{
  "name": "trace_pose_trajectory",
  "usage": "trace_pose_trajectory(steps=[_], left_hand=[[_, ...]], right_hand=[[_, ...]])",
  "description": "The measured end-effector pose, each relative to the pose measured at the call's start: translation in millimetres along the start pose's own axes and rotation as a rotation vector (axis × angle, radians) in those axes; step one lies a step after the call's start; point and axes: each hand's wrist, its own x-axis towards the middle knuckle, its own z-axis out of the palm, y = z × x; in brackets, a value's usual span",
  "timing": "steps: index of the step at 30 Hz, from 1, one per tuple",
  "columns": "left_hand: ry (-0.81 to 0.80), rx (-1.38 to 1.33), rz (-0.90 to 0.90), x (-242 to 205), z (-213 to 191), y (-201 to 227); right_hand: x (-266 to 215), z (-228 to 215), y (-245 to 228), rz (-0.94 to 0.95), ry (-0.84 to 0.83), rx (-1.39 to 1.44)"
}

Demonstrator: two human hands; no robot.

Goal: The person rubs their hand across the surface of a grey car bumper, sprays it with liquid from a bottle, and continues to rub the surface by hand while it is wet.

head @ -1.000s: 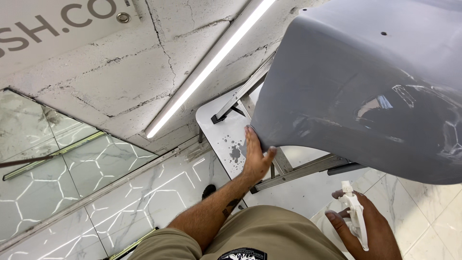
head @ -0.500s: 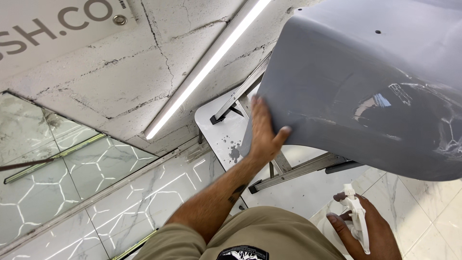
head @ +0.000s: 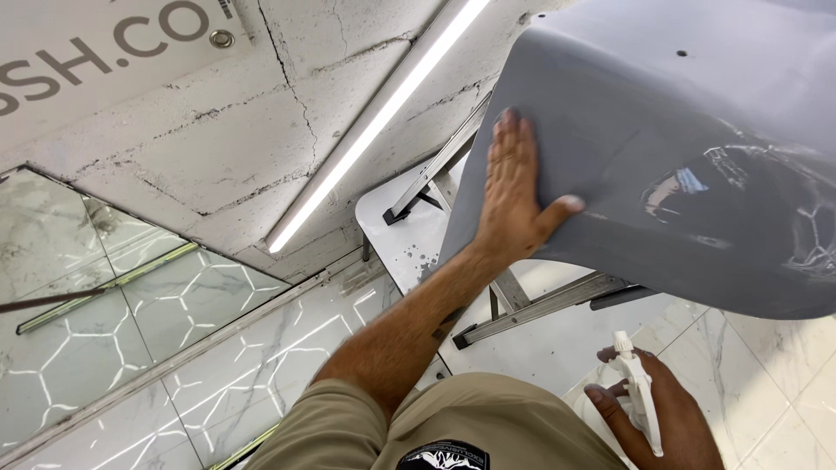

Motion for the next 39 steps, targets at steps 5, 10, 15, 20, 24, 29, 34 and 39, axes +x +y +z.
trace_pose_trajectory(steps=[5,10,15,20,24,29,34,39], left_hand=[[-0.031,-0.075,-0.28,-71.6,-12.6,-19.4],[-0.266,0.011,-0.103,-127.6,15.0,-4.4],[-0.052,0.035,-0.133,-47.3,-0.3,-40.9],[-0.062,-0.022,-0.325,-58.6,-7.6,-19.0],[-0.398,0.237,0.005,-88.9,24.4,6.5],[-0.501,0.189,0.195,-44.4,-0.1,-23.0],[-0.257,0.3,-0.06,-49.0,-16.7,-23.6],[-0.405,0.197,0.298,-84.7,8.5,-16.3]], right_hand=[[5.7,2.4,21.1,0.047,0.039,0.028],[10.5,2.9,38.1,-0.059,0.027,0.062],[13.7,3.7,49.7,-0.106,0.016,0.028],[14.1,1.6,49.6,-0.045,0.039,0.052],[15.9,2.0,60.5,-0.086,0.033,0.029],[19.7,7.8,60.8,-0.104,0.029,0.068],[15.5,3.6,60.5,-0.072,0.059,0.109],[16.6,4.7,56.4,-0.052,0.044,0.084]])
